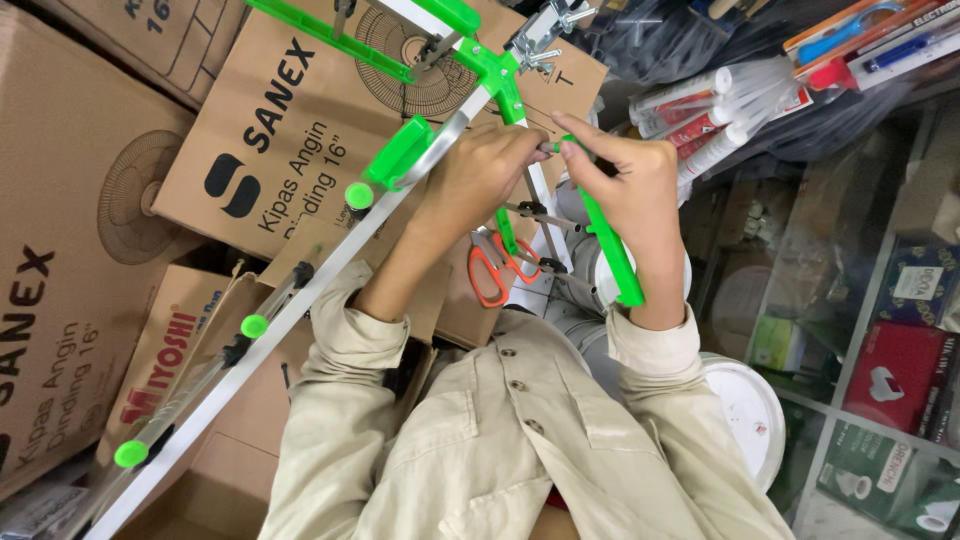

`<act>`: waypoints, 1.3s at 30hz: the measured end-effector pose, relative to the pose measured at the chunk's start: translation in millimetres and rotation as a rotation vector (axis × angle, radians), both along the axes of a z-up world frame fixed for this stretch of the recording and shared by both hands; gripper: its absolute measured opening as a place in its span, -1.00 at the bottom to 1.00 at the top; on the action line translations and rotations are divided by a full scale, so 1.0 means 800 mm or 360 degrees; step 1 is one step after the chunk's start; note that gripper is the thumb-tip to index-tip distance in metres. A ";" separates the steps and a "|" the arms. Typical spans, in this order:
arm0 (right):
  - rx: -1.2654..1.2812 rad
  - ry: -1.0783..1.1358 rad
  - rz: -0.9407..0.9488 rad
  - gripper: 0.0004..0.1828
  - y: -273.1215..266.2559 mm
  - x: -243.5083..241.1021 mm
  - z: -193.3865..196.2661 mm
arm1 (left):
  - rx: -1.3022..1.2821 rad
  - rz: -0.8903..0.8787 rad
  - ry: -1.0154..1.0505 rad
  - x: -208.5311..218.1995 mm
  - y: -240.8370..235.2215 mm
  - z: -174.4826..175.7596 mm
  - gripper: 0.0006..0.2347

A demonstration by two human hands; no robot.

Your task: The person assembles a television antenna by attaching plastic components and metal rods to the main frame and securing them.

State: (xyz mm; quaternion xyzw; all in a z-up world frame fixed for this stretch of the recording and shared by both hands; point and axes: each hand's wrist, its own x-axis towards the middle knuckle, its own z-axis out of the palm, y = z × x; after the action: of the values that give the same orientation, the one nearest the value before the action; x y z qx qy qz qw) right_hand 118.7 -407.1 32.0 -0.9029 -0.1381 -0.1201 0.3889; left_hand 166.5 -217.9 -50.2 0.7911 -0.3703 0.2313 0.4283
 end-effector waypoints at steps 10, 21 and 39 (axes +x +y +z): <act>-0.0059 -0.0112 0.0087 -0.69 0.002 0.007 -0.014 | 0.0069 0.0020 -0.0013 0.003 0.000 -0.008 -0.90; 0.0138 0.0023 -0.0084 -0.69 0.009 0.003 -0.022 | 0.0008 -0.0006 0.0073 0.001 -0.004 -0.005 -0.89; 0.1238 0.0631 0.0413 0.01 -0.067 -0.063 -0.140 | 0.0044 0.0176 0.0117 0.002 0.014 0.020 -0.90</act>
State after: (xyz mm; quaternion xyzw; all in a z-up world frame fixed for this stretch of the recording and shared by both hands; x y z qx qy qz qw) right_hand 68.0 -460.3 -79.6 -0.6706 -0.1176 0.0618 0.7299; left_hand 168.4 -206.4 -34.4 0.8242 -0.3131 0.2203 0.4173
